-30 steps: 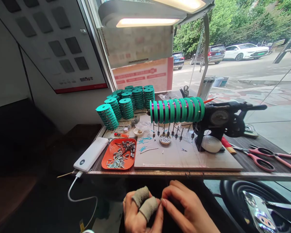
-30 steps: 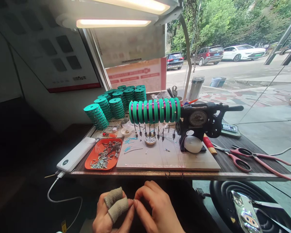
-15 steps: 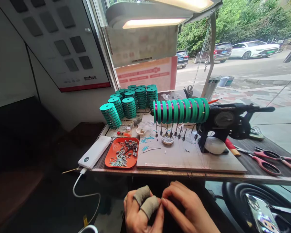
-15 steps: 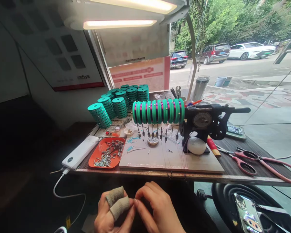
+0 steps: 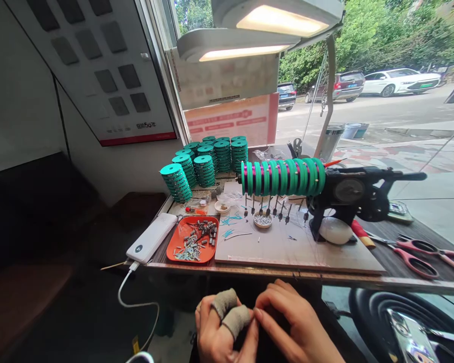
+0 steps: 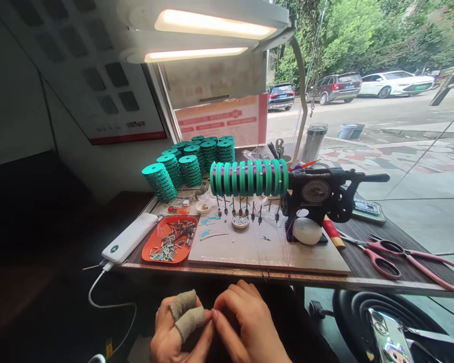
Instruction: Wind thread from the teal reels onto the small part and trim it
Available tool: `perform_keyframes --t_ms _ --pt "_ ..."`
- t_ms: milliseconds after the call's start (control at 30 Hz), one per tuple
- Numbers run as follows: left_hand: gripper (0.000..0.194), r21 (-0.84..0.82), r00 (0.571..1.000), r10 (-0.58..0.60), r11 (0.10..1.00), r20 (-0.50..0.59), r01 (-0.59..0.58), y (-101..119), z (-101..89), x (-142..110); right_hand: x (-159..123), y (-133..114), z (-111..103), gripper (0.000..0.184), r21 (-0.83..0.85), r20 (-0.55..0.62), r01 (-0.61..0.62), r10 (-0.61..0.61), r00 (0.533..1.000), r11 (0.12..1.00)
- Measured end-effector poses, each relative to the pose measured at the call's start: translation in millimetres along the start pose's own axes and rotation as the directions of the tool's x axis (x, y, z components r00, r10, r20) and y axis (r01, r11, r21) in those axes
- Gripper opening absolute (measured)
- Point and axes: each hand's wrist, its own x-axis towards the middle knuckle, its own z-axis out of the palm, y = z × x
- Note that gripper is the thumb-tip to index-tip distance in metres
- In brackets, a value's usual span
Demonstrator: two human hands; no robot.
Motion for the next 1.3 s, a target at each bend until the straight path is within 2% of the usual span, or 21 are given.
perform_keyframes --t_ms 133,333,500,867,1000,1100,1300 --pt "0.007 0.013 1.0 0.001 1.0 0.021 -0.001 -0.6 -0.2 -2.0 -0.6 0.4 -0.7 0.014 -0.043 0.015 0.016 -0.015 1.0 0.999" --pt "0.008 0.052 0.994 -0.014 0.999 0.11 0.008 -3.2 0.2 -1.8 2.7 3.9 -5.9 0.014 -0.118 0.07 0.062 -0.054 0.996 0.991" --pt "0.01 0.056 0.988 -0.034 0.998 0.148 0.026 0.9 -0.7 -1.6 -0.4 3.7 -8.9 0.015 -0.112 0.092 0.045 -0.034 0.995 0.993" --pt "0.009 0.108 0.977 -0.009 0.994 0.213 -0.014 9.5 0.4 7.4 -1.7 3.1 -11.1 0.015 -0.08 0.016 0.057 -0.055 0.998 0.995" --pt "0.007 0.085 0.97 -0.048 0.996 0.24 0.029 3.2 -1.2 1.1 -2.1 3.4 -9.3 0.016 -0.051 0.036 0.034 -0.032 0.999 0.998" --pt "0.018 0.044 0.956 -0.094 0.995 0.277 0.085 -1.9 -5.3 -5.5 -4.1 3.2 -6.4 0.015 -0.024 0.056 0.017 -0.016 0.998 1.0" --pt "0.014 -0.017 0.91 -0.294 0.95 0.292 0.312 5.6 -10.5 -9.0 -7.8 0.8 -1.1 0.017 0.054 0.074 -0.034 0.03 0.997 0.998"
